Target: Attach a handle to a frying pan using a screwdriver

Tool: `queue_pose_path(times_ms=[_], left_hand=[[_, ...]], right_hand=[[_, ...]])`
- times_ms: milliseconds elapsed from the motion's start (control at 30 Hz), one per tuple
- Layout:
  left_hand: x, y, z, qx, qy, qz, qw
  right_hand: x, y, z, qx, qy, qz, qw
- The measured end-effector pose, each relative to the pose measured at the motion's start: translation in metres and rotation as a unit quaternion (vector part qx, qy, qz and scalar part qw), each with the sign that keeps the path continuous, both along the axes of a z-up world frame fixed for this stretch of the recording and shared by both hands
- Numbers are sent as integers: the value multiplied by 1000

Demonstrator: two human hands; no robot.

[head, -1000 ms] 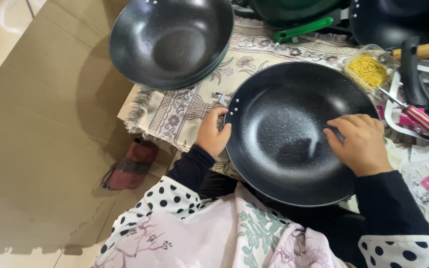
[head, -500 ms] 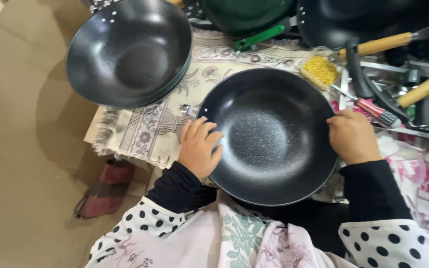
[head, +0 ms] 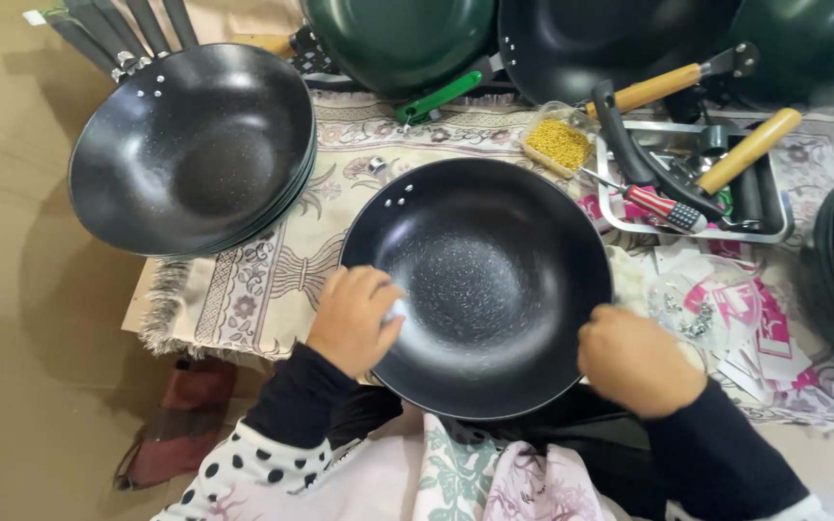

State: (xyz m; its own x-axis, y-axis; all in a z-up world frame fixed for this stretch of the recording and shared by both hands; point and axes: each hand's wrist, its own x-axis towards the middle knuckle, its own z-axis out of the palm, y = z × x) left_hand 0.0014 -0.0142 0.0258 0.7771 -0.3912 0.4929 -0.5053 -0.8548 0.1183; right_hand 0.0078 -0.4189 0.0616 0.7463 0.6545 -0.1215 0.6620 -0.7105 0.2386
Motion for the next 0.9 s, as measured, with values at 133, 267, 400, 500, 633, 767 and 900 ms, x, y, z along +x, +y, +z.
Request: queue_pose_path(times_ms=[133, 267, 400, 500, 633, 767, 900], left_hand=[[-37, -48, 68, -46, 109, -106, 987], [-55, -89, 76, -32, 117, -262, 957], [-75, -123, 59, 28, 147, -327, 933], [-73, -121, 47, 9, 123, -323, 938], [-69, -100, 44, 4, 223, -338, 914], [-64, -54, 46, 3, 284, -271, 920], [-59, 4, 51, 55, 356, -114, 926]], right_hand=[[-20, 17, 39, 48, 105, 217, 969], [-16, 21, 53, 239, 261, 45, 934], [26, -10, 24, 241, 59, 24, 968], [35, -10, 39, 95, -10, -38, 995], [40, -7, 31, 88, -10, 3, 996], [28, 2, 39, 145, 75, 96, 982], [0, 34, 64, 253, 189, 205, 926]])
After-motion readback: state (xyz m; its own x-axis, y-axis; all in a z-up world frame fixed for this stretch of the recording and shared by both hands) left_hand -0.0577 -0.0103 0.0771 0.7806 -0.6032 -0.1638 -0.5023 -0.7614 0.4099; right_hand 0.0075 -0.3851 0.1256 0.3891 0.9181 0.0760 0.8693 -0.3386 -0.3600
